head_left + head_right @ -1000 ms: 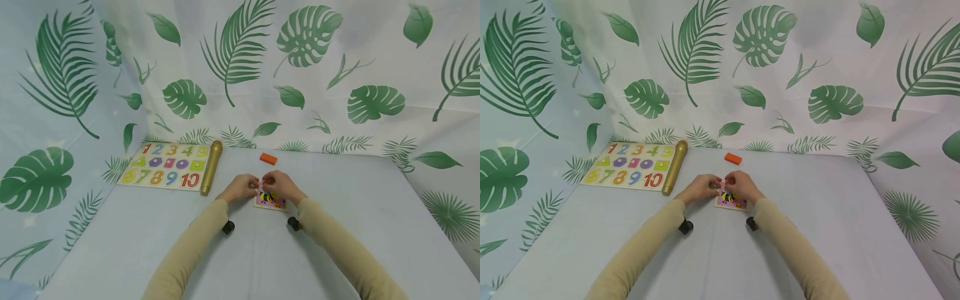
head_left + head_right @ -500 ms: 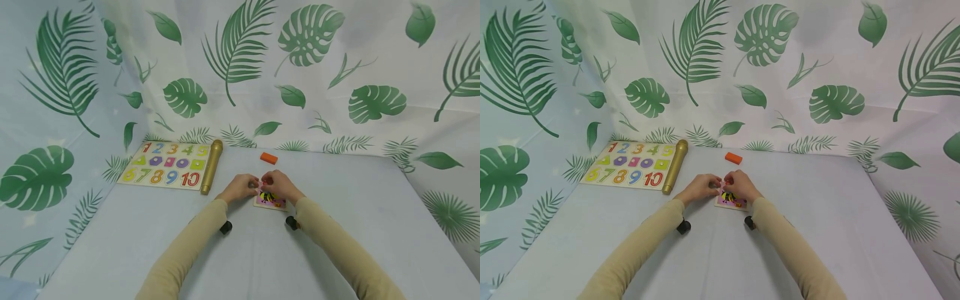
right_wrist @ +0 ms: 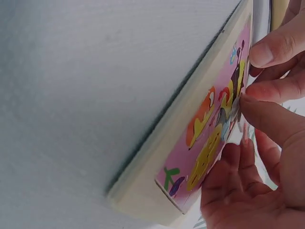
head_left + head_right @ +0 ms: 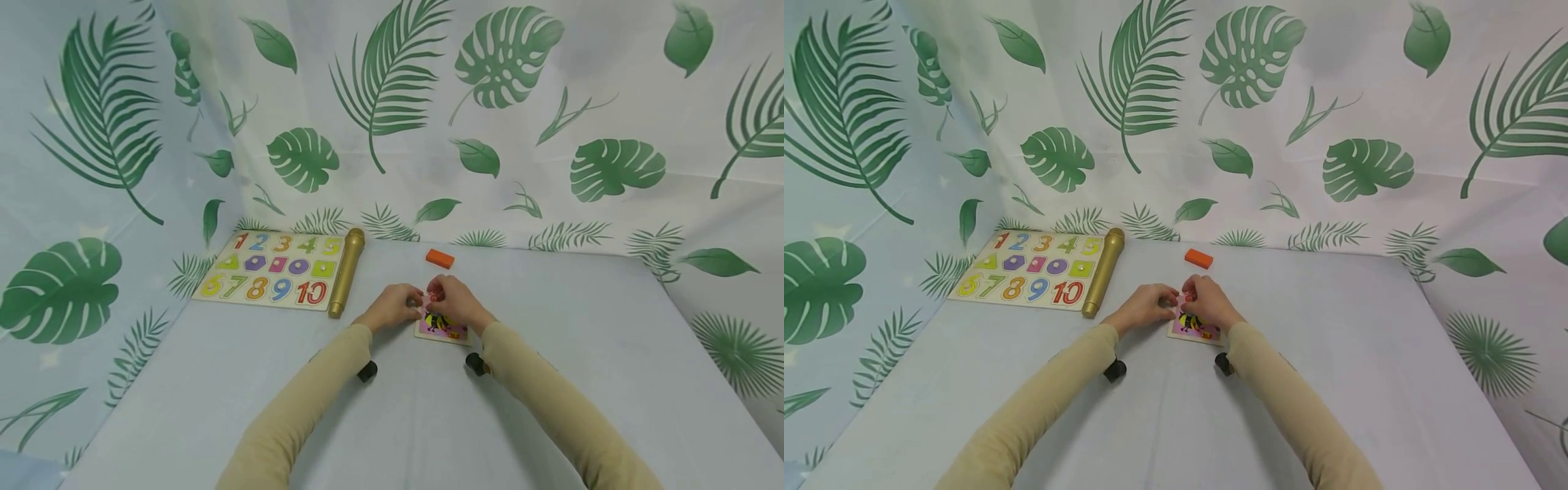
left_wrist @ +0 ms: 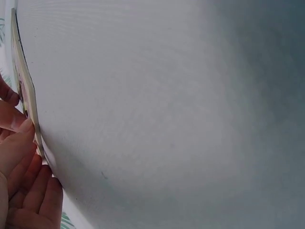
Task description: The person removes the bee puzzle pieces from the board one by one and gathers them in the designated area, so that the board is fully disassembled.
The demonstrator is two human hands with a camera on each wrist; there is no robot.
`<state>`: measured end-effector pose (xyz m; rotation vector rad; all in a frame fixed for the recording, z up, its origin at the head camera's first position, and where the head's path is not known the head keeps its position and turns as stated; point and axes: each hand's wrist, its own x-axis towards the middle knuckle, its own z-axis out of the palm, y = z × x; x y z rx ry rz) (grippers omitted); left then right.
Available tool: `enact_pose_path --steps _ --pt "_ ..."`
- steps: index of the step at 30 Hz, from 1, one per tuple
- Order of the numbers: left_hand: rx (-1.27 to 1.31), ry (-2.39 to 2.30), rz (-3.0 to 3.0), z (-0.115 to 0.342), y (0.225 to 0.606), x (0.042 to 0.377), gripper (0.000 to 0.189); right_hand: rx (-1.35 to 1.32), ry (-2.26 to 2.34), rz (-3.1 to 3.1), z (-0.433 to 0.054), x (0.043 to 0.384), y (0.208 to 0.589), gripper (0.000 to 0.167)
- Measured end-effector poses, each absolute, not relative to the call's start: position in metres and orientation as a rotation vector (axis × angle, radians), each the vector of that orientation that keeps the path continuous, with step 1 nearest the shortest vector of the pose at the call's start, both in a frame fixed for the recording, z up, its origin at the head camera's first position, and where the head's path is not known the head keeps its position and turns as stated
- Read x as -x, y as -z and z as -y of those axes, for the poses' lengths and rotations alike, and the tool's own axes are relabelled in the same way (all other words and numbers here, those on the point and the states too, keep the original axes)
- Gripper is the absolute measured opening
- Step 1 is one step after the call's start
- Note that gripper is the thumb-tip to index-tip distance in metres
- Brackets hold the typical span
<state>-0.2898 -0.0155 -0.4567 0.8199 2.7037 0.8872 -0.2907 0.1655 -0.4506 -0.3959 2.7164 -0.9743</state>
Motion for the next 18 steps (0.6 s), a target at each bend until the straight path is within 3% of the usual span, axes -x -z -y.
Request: enact_pose_path --steps 6,18 --pt "-0.807 -0.870 -2.697 0.0152 0.4538 0.2888 0.026 0.455 0.948 -2.756 -0.1653 0.2897 0.4523 0.017" --pt "-0.802 -0.871 -2.703 0.0145 0.4576 0.2897 0.025 0.349 0.988 -2.684 -0.1689 0.2901 0.4529 0.021"
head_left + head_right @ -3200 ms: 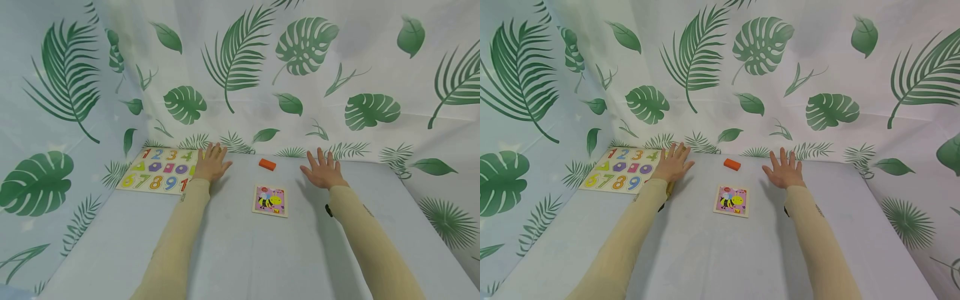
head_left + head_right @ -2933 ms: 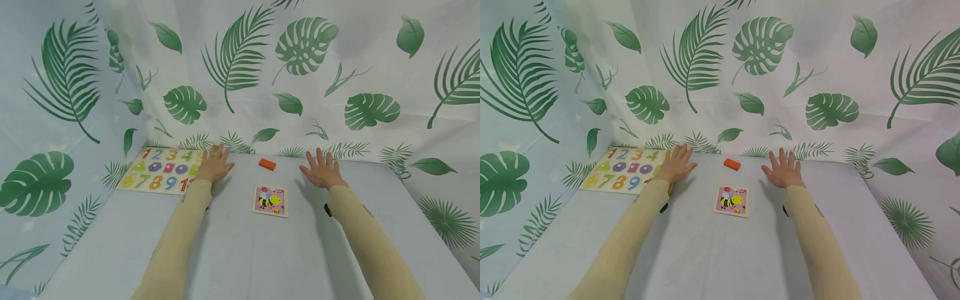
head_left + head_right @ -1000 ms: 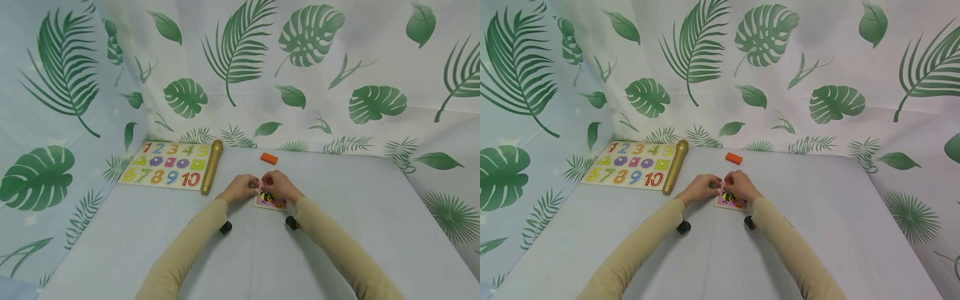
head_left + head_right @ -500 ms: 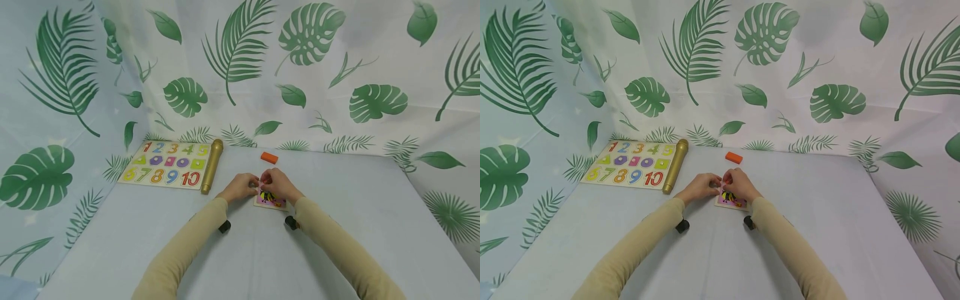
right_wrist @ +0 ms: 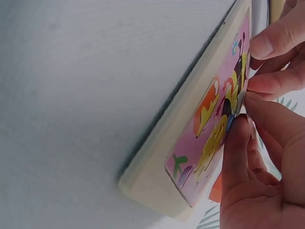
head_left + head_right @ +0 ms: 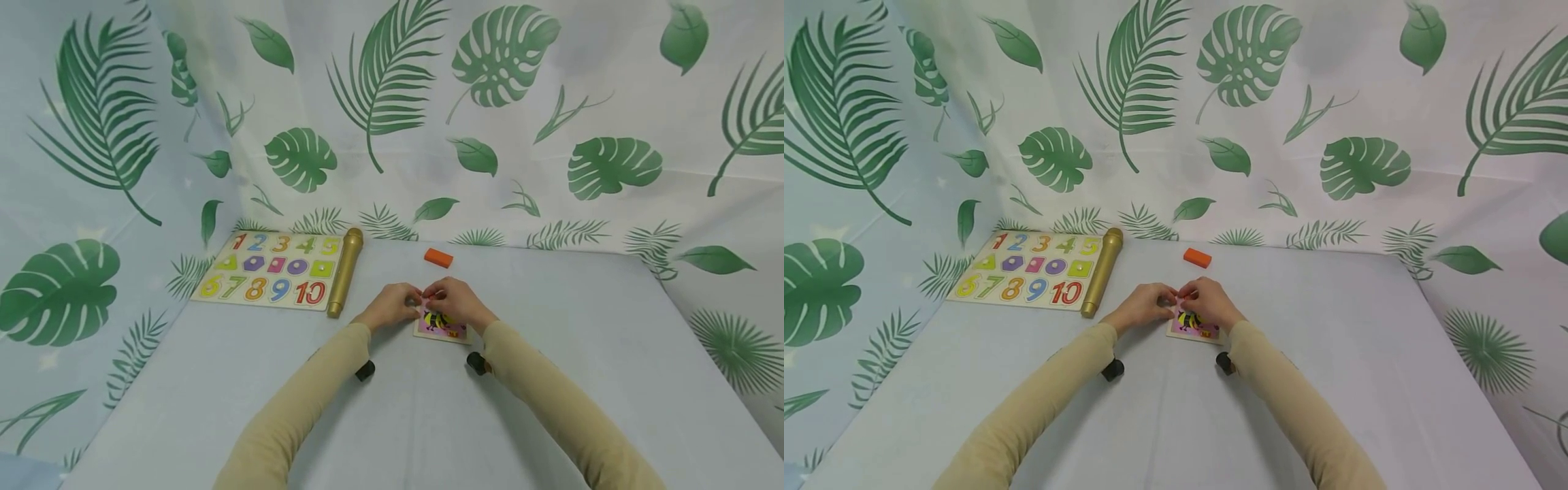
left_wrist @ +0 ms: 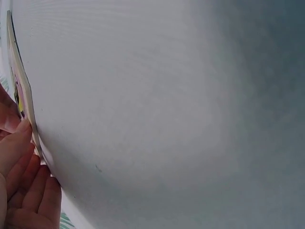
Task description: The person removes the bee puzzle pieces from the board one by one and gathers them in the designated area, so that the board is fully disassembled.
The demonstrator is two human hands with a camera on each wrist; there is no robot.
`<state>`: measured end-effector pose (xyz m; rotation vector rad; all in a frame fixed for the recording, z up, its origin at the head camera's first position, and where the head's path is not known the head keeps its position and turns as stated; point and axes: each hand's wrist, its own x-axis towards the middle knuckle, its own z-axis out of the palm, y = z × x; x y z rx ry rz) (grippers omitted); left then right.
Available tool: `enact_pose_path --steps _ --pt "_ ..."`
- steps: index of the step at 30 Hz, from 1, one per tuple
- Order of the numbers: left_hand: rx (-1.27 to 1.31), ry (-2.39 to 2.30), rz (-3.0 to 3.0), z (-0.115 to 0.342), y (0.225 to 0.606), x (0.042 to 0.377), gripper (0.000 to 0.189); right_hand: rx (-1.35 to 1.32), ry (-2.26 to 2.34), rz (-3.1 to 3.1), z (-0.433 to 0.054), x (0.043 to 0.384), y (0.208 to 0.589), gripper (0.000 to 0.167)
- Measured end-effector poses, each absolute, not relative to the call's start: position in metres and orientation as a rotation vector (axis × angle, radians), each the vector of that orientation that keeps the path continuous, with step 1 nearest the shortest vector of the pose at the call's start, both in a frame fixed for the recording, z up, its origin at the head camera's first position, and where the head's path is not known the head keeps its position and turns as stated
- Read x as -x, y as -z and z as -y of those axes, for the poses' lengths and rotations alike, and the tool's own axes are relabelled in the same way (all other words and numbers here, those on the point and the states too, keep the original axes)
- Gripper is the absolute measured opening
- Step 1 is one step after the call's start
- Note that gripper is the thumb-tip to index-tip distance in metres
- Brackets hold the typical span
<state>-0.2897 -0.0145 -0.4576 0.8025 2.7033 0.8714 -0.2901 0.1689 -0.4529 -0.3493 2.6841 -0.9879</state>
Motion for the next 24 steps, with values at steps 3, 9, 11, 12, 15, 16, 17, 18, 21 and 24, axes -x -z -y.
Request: enact_pose_path --steps 3,9,11,12,15,16,17,18,21,24 --pt "-0.791 -0.872 -2.698 0.014 0.458 0.290 0.026 0.340 1.007 -2.669 -0.170 0.290 0.454 0.021" --pt "-0.803 -0.866 -2.704 0.015 0.458 0.290 0.024 0.285 1.085 -2.623 -0.177 0.292 0.452 0.027" --pt "-0.818 -0.863 -2.706 0.015 0.458 0.291 0.024 0.232 1.121 -2.596 -0.180 0.292 0.451 0.030" --pt "-0.823 -0.863 -2.708 0.016 0.458 0.291 0.024 0.203 1.139 -2.582 -0.182 0.293 0.450 0.031" --pt "-0.825 -0.863 -2.704 0.016 0.458 0.292 0.025 0.134 1.206 -2.536 -0.191 0.293 0.447 0.033" --pt "-0.825 -0.863 -2.702 0.016 0.458 0.292 0.025 0.121 1.218 -2.530 -0.195 0.294 0.446 0.034" --pt "-0.823 -0.866 -2.700 0.016 0.457 0.292 0.026 0.115 1.229 -2.529 -0.199 0.294 0.446 0.035" --pt "-0.821 -0.866 -2.698 0.016 0.457 0.291 0.026 0.101 1.237 -2.525 -0.204 0.295 0.446 0.036" --pt "-0.818 -0.866 -2.697 0.016 0.457 0.291 0.025 0.057 1.235 -2.535 -0.223 0.298 0.446 0.038" --pt "-0.812 -0.874 -2.691 0.015 0.457 0.290 0.025 0.019 1.222 -2.547 -0.247 0.300 0.446 0.039"
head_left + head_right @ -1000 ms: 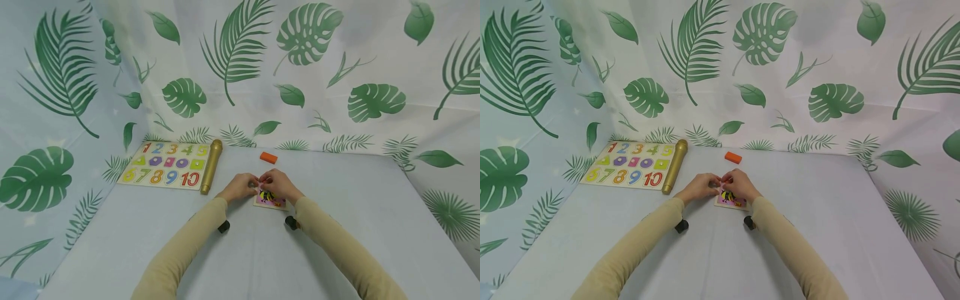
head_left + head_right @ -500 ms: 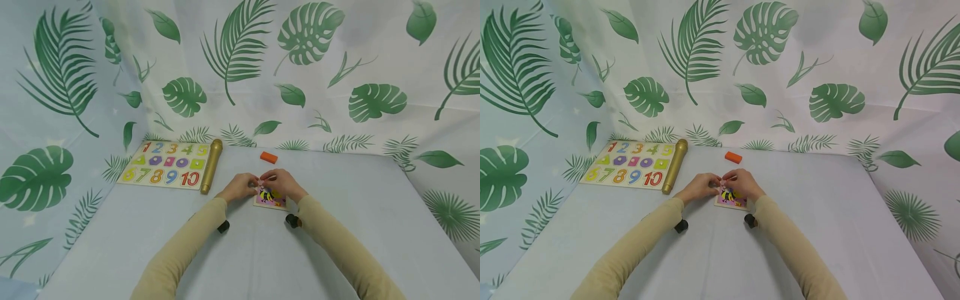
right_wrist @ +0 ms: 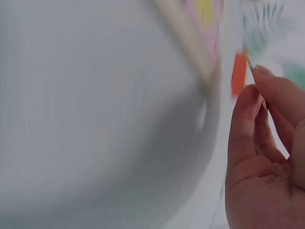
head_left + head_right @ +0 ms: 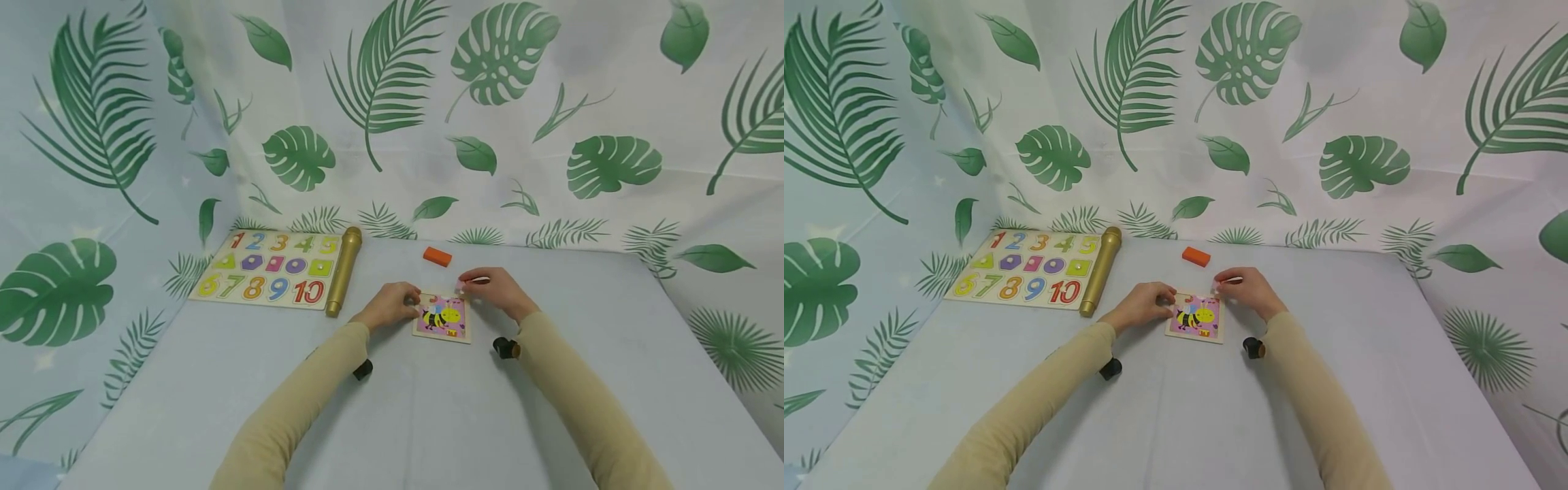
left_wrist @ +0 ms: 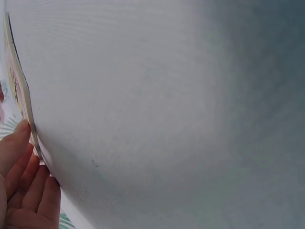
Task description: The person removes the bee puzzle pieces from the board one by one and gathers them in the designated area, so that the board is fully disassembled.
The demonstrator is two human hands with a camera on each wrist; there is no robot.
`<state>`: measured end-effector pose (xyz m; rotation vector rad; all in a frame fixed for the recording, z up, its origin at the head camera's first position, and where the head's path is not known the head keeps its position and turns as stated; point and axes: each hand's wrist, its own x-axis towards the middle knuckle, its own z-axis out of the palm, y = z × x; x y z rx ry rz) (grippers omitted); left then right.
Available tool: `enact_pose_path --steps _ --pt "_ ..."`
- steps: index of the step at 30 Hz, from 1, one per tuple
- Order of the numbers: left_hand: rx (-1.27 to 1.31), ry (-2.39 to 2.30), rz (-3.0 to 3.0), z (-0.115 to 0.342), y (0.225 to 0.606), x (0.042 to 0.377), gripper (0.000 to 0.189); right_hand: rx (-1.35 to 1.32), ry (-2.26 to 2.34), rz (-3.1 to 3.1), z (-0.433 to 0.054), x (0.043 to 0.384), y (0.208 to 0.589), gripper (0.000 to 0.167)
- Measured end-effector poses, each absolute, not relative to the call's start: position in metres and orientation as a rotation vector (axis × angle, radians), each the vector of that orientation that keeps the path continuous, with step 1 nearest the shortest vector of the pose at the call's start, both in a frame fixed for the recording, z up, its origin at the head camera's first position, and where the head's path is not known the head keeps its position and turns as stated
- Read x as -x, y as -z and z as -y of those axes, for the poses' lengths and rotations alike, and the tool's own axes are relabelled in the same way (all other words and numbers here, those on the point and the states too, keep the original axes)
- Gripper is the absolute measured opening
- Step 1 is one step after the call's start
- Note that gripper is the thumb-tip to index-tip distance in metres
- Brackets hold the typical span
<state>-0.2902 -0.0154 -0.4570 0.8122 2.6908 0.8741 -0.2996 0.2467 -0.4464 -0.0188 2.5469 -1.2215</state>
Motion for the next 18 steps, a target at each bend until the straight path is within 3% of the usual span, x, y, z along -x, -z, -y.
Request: enact_pose_path --steps 8,18 --pt "-0.803 -0.877 -2.689 0.016 0.457 0.289 0.025 -0.003 1.104 -2.614 -0.297 0.301 0.449 0.040" --pt "-0.793 -0.870 -2.686 0.015 0.458 0.290 0.026 -0.004 1.039 -2.655 -0.303 0.303 0.448 0.039"
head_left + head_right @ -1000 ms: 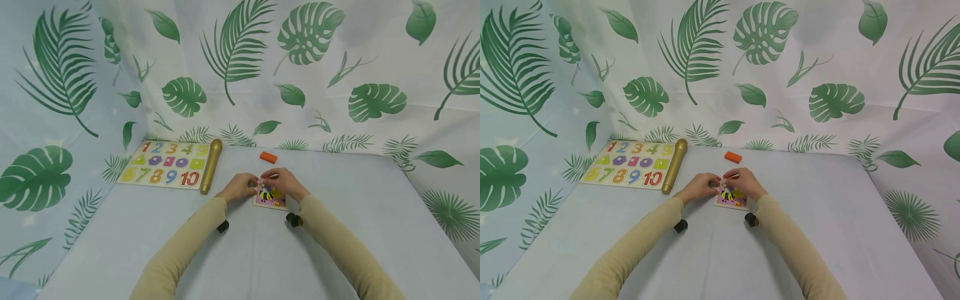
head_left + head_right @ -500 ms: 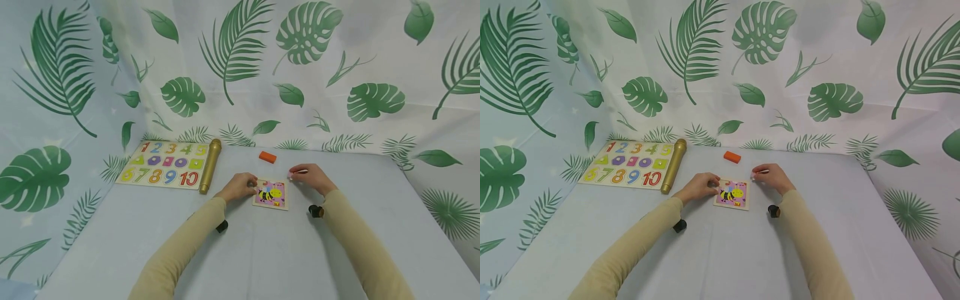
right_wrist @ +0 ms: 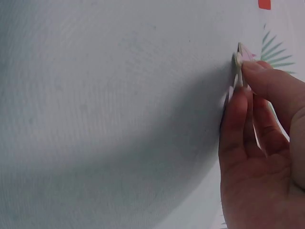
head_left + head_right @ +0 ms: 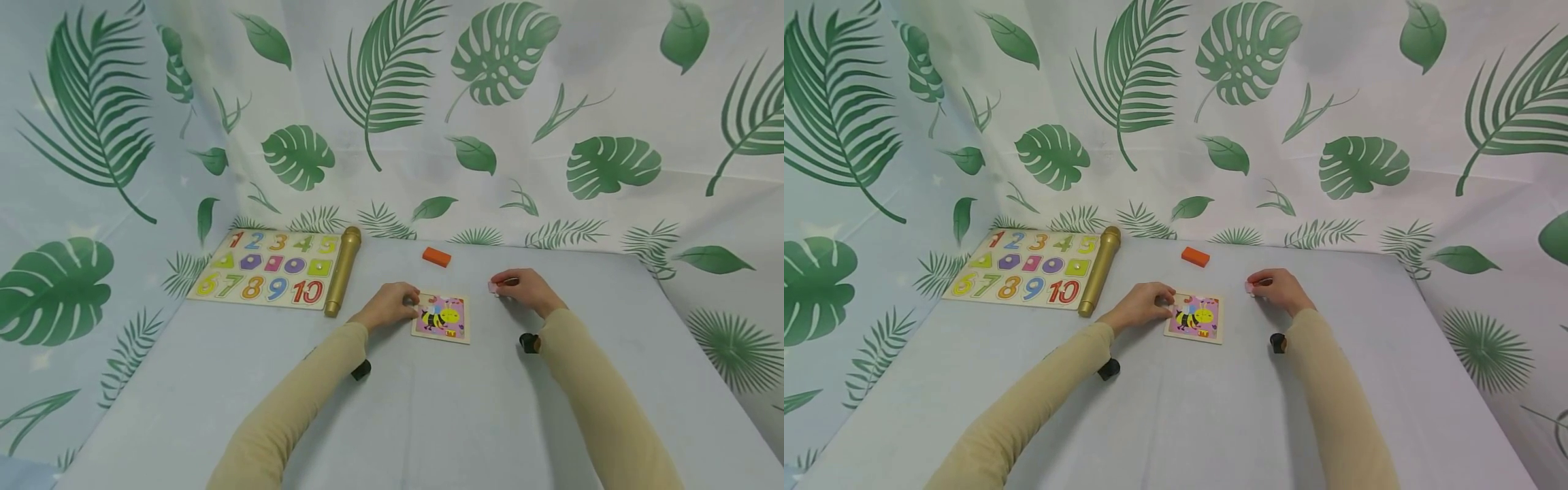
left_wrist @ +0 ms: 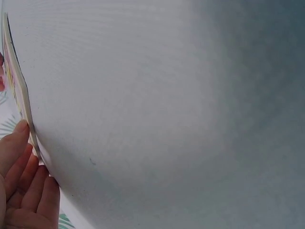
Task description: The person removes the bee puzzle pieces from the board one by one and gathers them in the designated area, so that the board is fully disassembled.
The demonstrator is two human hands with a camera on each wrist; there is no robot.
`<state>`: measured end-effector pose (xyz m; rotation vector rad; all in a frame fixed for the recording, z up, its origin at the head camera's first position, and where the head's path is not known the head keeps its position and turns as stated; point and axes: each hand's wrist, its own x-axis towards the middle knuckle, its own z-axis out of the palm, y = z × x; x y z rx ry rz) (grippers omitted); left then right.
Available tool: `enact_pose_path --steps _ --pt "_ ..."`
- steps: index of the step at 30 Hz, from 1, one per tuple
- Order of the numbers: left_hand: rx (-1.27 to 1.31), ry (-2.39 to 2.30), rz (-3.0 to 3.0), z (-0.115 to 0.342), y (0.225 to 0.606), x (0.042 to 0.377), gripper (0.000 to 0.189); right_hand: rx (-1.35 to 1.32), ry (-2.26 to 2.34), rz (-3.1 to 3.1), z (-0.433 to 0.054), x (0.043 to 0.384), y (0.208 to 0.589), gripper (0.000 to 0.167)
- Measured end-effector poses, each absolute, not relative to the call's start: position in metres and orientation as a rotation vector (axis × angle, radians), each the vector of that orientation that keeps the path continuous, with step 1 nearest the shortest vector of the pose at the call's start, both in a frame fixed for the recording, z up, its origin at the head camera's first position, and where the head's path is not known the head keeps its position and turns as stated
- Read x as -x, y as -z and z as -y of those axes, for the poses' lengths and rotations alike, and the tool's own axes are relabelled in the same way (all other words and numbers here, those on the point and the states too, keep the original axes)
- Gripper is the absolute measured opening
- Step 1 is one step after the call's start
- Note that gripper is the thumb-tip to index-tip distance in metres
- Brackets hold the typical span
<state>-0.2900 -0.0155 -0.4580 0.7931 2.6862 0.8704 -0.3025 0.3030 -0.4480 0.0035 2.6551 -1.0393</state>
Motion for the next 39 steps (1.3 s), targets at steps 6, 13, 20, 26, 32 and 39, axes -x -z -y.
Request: enact_pose_path --steps 6,13,20,26,32,39 --pt "-0.797 -0.867 -2.690 0.017 0.458 0.289 0.026 0.024 0.983 -2.703 -0.300 0.304 0.451 0.037" --pt "-0.775 -0.907 -2.675 0.017 0.457 0.288 0.026 -0.016 0.949 -2.687 -0.297 0.305 0.451 0.043" --pt "-0.778 -0.891 -2.681 0.016 0.456 0.288 0.025 -0.016 0.932 -2.702 -0.296 0.305 0.451 0.039" --pt "-0.778 -0.885 -2.686 0.015 0.456 0.289 0.025 0.003 0.928 -2.713 -0.295 0.305 0.450 0.038" --pt "-0.777 -0.882 -2.682 0.014 0.457 0.290 0.025 0.038 0.911 -2.743 -0.291 0.303 0.446 0.036" --pt "-0.779 -0.821 -2.686 0.013 0.454 0.290 0.027 0.149 0.890 -2.745 -0.257 0.299 0.444 0.034"
